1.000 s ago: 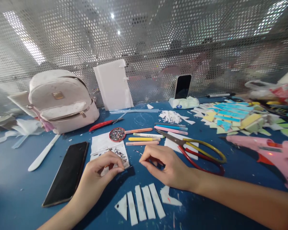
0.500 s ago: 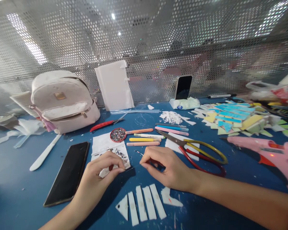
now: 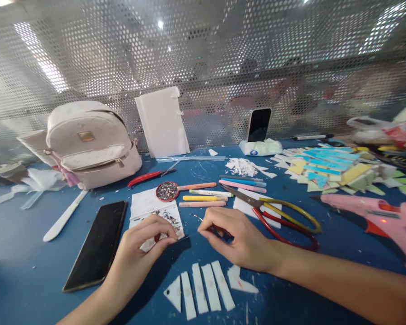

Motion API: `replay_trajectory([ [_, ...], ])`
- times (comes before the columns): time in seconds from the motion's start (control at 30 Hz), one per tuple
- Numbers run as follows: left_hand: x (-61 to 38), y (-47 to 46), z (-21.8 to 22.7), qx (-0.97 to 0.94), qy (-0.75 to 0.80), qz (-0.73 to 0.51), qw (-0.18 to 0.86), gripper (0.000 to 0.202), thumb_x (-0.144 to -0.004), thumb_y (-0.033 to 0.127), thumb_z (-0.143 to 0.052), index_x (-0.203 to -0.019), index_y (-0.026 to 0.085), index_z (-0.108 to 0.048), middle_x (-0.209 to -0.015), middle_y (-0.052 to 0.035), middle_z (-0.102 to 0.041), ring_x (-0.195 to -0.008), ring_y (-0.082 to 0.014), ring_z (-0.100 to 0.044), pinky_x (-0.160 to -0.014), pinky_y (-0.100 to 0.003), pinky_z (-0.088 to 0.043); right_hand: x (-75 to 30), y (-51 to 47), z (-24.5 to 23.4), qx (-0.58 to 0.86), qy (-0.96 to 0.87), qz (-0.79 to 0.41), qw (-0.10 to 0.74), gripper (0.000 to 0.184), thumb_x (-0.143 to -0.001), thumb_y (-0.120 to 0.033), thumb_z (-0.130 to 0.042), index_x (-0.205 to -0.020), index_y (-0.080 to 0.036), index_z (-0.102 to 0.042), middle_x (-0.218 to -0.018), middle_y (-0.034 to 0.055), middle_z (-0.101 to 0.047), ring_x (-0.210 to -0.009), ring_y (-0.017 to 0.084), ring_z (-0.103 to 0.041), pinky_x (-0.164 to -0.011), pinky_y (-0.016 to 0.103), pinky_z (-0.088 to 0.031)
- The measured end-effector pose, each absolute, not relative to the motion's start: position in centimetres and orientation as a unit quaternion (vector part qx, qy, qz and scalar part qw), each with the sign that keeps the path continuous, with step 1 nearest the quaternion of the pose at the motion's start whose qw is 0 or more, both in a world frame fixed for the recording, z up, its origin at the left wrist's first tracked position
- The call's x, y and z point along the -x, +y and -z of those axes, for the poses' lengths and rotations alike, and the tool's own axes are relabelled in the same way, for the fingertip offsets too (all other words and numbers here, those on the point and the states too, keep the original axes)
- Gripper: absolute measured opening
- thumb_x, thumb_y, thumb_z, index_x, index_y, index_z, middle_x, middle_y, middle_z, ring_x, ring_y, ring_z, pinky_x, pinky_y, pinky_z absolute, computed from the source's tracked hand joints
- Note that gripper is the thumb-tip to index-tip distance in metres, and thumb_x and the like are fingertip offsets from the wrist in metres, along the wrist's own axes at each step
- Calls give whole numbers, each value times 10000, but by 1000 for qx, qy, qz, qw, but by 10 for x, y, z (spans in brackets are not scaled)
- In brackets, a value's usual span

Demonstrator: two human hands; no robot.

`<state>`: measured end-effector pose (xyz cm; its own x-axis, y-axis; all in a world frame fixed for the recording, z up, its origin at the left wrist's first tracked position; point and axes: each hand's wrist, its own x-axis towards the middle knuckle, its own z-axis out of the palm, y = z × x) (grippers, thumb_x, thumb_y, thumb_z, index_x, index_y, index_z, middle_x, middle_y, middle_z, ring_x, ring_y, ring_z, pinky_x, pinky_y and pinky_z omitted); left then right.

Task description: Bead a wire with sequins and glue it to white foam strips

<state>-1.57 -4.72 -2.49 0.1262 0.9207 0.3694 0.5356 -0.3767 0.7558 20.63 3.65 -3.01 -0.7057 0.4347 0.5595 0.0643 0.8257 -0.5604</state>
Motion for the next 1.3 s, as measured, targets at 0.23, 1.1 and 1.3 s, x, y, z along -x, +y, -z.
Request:
replay_trajectory([
  [0.23, 17, -46, 26, -721, 515, -405, 225, 155, -882, 130, -588, -767, 202, -665, -802, -24, -669, -744, -150, -605, -690, -237, -486, -207, 37, 33, 146, -888, -256, 353, 125, -890, -115, -486, -791, -172, -536, -708, -13, -530, -612, 104, -432, -575, 246, -355],
  [1.1, 5, -49, 28, -751, 509, -376, 190, 153, -908, 113, -541, -815, 189, -635, -855, -51, -646, -797, -175, -611, -701, -265, -481, -205, 36, 35, 104, -928, -176, 312, 124, -895, -126, -469, -819, -175, -555, -718, 13, -573, -651, 137, -490, -582, 252, -355],
  [1.3, -4, -46, 27, -750, 522, -365, 180, 133, -899, 144, -558, -824, 189, -658, -834, -45, -645, -751, -173, -589, -669, -263, -462, -205, 35, 38, 99, -930, -170, 309, 120, -912, -155, -484, -847, -174, -582, -748, 17, -605, -687, 141, -534, -608, 251, -393],
])
